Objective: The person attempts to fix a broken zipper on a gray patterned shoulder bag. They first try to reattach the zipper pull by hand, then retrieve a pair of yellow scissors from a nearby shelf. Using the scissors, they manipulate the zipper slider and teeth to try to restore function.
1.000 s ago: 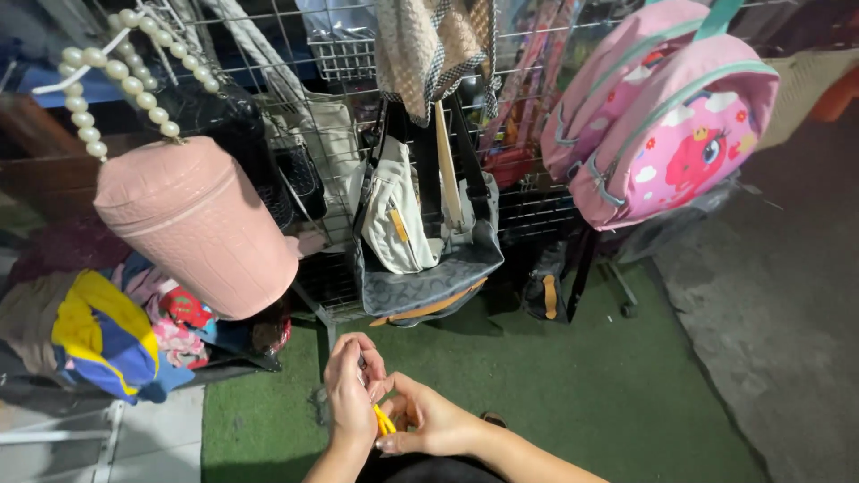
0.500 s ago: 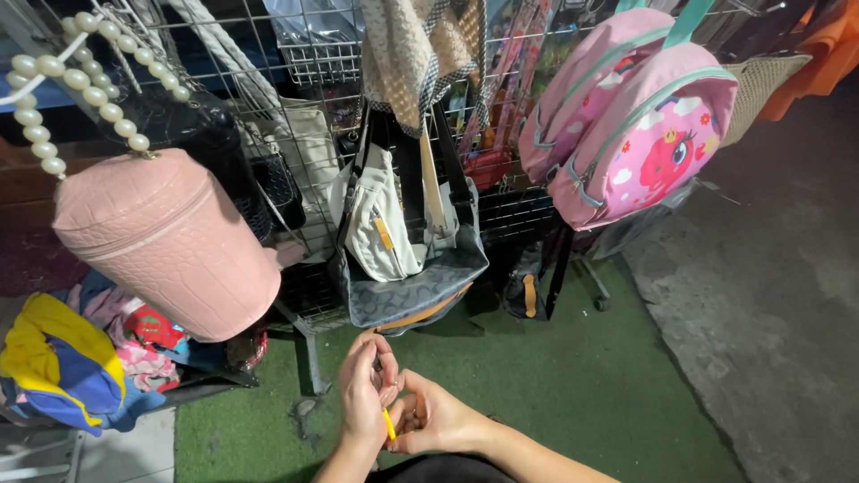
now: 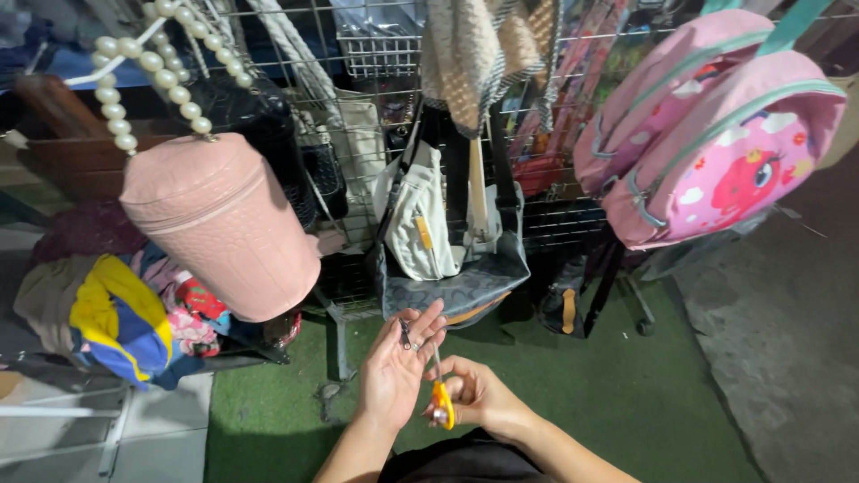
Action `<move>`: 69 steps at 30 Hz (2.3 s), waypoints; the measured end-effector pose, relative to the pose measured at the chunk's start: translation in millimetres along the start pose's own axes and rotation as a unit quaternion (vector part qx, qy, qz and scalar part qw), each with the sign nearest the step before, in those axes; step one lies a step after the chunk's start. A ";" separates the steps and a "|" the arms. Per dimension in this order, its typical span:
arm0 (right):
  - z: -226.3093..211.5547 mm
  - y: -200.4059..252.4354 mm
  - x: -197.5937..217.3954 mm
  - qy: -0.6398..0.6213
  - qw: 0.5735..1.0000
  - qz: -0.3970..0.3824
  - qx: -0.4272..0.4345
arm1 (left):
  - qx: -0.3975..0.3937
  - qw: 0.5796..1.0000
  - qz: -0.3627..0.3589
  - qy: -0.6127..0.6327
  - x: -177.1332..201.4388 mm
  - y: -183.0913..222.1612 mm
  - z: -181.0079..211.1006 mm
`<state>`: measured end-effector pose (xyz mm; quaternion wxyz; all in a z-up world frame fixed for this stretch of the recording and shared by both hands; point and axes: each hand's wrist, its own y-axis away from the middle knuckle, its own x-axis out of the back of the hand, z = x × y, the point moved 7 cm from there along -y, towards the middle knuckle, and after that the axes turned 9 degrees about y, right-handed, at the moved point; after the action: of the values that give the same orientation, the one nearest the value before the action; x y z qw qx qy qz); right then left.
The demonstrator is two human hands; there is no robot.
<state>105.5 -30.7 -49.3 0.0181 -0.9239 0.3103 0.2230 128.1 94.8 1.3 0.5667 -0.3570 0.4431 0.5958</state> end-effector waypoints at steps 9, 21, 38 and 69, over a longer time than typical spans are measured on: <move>-0.5 -32.5 21.7 0.118 0.984 0.125 0.044 | -0.065 0.998 0.005 -0.012 31.3 4.3 31.9; -108.5 -53.6 -15.7 0.749 0.552 0.199 0.308 | -0.147 0.964 0.158 -0.157 179.0 -29.2 51.2; -101.7 -10.6 1.2 0.140 0.951 0.191 0.197 | -0.137 0.798 0.163 -0.564 184.3 -149.1 64.1; -91.6 56.7 72.8 0.644 0.632 0.331 0.276 | -0.044 0.716 0.073 -0.693 54.4 -80.8 27.7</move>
<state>160.7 -133.4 8.2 -0.0071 -0.6195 0.5751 -0.5343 204.7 137.3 -49.4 0.6538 0.1649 -0.0761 0.7345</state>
